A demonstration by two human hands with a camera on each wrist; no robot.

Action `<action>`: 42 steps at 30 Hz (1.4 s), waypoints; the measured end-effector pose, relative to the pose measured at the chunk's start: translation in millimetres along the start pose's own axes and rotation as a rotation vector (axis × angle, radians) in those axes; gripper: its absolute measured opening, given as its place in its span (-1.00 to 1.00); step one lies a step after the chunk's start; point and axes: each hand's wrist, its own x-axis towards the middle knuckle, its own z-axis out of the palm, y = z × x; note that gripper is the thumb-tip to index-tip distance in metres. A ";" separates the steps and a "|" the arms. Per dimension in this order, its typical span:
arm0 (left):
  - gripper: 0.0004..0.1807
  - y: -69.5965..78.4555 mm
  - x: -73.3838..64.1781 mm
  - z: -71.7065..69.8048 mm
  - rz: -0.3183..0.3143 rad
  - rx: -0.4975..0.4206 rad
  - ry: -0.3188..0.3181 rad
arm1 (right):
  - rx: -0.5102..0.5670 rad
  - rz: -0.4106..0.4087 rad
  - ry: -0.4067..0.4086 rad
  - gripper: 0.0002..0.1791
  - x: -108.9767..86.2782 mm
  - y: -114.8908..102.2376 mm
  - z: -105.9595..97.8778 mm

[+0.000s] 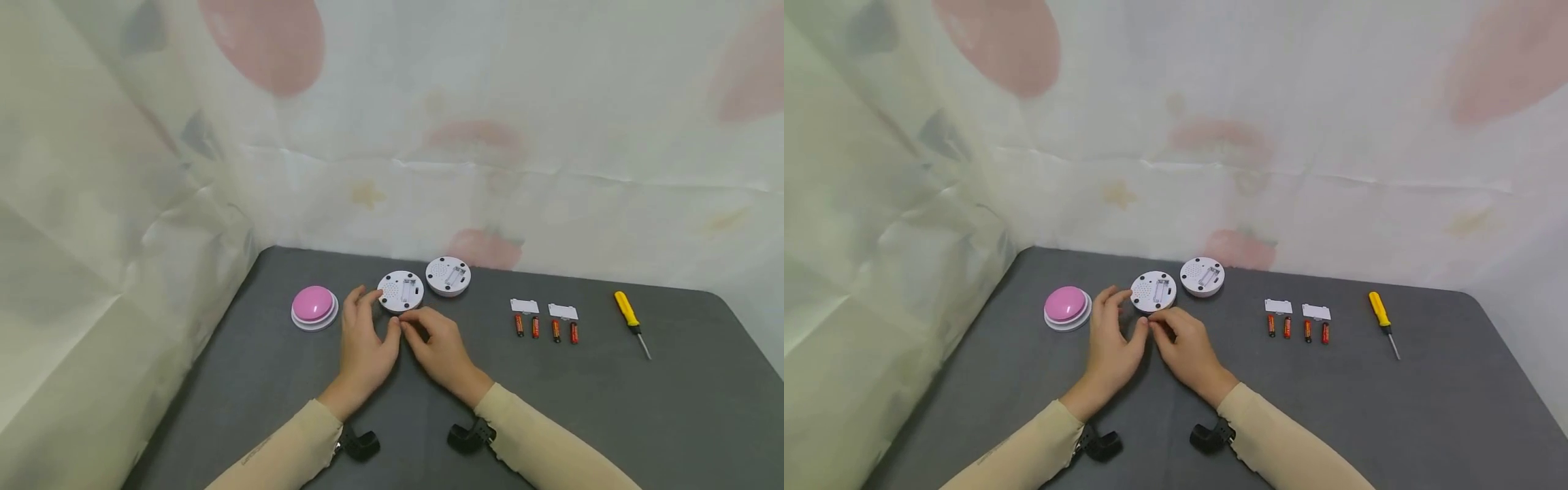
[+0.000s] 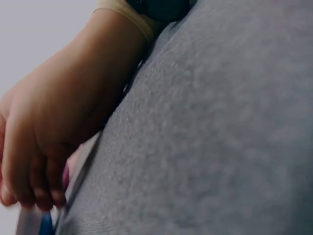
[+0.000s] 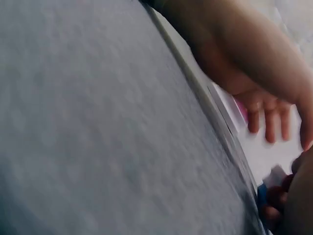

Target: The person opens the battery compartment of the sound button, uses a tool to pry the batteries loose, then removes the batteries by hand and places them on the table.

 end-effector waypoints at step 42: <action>-0.21 -70.7 23.7 -94.0 -0.315 0.043 0.040 | -0.042 0.145 -0.342 -0.14 60.3 -40.8 101.4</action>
